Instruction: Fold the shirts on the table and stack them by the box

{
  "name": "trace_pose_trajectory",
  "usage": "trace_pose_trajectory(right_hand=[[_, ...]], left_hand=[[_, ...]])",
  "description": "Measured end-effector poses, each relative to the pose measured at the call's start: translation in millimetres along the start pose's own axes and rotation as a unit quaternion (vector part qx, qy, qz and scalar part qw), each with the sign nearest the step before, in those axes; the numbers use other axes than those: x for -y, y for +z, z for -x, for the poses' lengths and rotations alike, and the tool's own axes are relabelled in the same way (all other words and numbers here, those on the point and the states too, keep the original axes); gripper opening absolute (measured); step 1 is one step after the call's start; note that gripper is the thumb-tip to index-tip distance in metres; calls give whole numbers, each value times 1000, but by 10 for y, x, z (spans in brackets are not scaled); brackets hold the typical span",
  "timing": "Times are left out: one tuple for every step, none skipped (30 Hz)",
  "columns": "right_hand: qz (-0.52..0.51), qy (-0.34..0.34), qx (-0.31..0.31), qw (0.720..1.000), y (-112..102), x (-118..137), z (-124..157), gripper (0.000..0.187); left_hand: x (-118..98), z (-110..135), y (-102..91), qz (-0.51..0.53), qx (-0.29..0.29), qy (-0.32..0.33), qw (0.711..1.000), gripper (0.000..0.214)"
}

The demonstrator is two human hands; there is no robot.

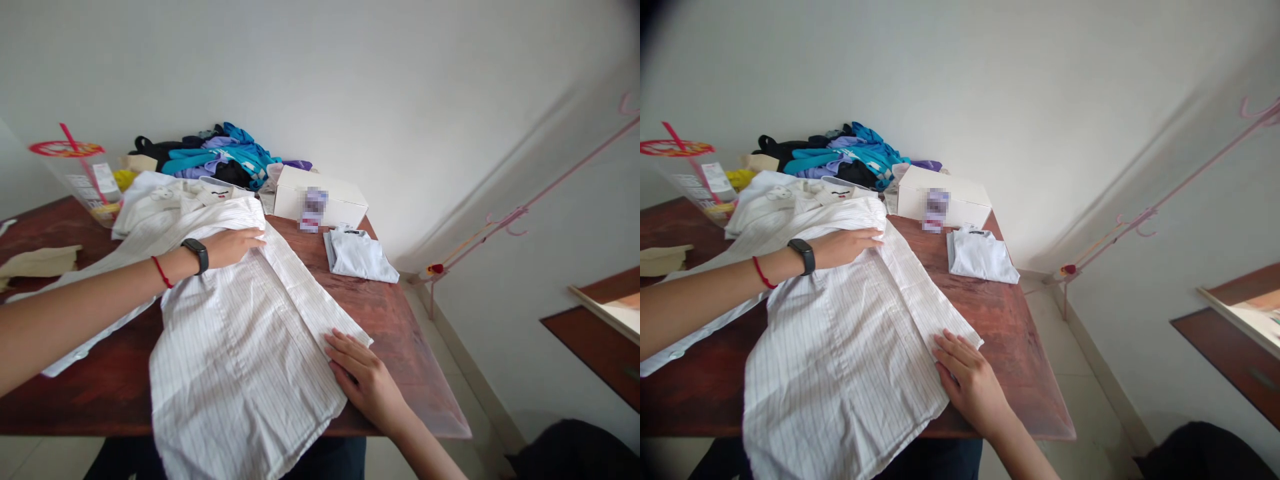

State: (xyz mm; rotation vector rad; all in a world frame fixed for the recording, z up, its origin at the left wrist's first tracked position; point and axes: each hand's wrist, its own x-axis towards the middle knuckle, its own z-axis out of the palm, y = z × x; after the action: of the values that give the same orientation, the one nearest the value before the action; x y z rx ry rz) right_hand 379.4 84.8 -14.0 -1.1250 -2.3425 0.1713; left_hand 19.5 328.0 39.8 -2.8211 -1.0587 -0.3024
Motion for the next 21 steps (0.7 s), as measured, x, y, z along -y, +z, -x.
trace_pose_trajectory(right_hand=[[3, 0, -3, 1000, 1, 0, -2, 33], [6, 0, -7, 1000, 1, 1, -3, 32], [6, -1, -9, 1000, 0, 1, -4, 31], [5, -1, -10, 1000, 0, 0, -4, 31], [3, -2, -10, 1000, -1, 0, -4, 30], [1, -2, -10, 1000, -2, 0, -3, 29], [-2, -2, -10, 1000, -3, 0, -1, 28], [-3, -1, -10, 1000, -4, 0, 1, 27], [-3, 0, -10, 1000, -5, 0, 3, 27], [-1, 2, -10, 1000, -5, -1, 4, 26], [1, 4, -9, 1000, -5, -1, 6, 26], [3, 5, -6, 1000, -5, -1, 7, 26], [4, 6, -3, 1000, -5, -1, 7, 26], [3, 7, 0, 1000, -5, -1, 7, 26], [1, 8, 1, 1000, -4, -1, 6, 26], [-2, 9, 1, 1000, -3, 0, 4, 27], [-6, 11, -1, 1000, -1, 0, 2, 28], [-9, 13, -5, 1000, 1, 1, 0, 29], [-11, 15, -10, 1000, 4, 1, -1, 29], [-12, 17, -15, 1000, 7, 1, -2, 30], [-12, 19, -18, 1000, 10, 0, -1, 32]], left_hand=[[32, 11, -15, 0, 6, 6, 1000, 50], [54, 18, -26, -5, 13, 11, 1000, 52], [65, 23, -33, -12, 18, 18, 1000, 51], [68, 27, -38, -21, 18, 20, 999, 49], [63, 30, -38, -31, 20, 23, 999, 46], [53, 34, -35, -43, 24, 27, 998, 43], [41, 43, -26, -56, 32, 32, 997, 41], [28, 56, -12, -69, 40, 37, 996, 39], [17, 76, 8, -80, 47, 41, 995, 37], [7, 101, 33, -89, 52, 41, 994, 37], [-3, 132, 62, -96, 54, 38, 993, 37], [-12, 165, 93, -101, 55, 32, 993, 39], [-24, 199, 124, -103, 52, 24, 993, 41], [-37, 230, 151, -102, 47, 14, 994, 45], [-52, 257, 173, -101, 40, 6, 994, 47], [-68, 278, 189, -97, 32, 1, 995, 49], [-85, 294, 199, -92, 24, -2, 995, 48], [-101, 305, 205, -86, 17, -4, 996, 47], [-115, 314, 208, -81, 11, -6, 997, 46], [-126, 322, 210, -77, 7, -8, 997, 45], [-133, 333, 214, -73, 1, -10, 997, 43]])
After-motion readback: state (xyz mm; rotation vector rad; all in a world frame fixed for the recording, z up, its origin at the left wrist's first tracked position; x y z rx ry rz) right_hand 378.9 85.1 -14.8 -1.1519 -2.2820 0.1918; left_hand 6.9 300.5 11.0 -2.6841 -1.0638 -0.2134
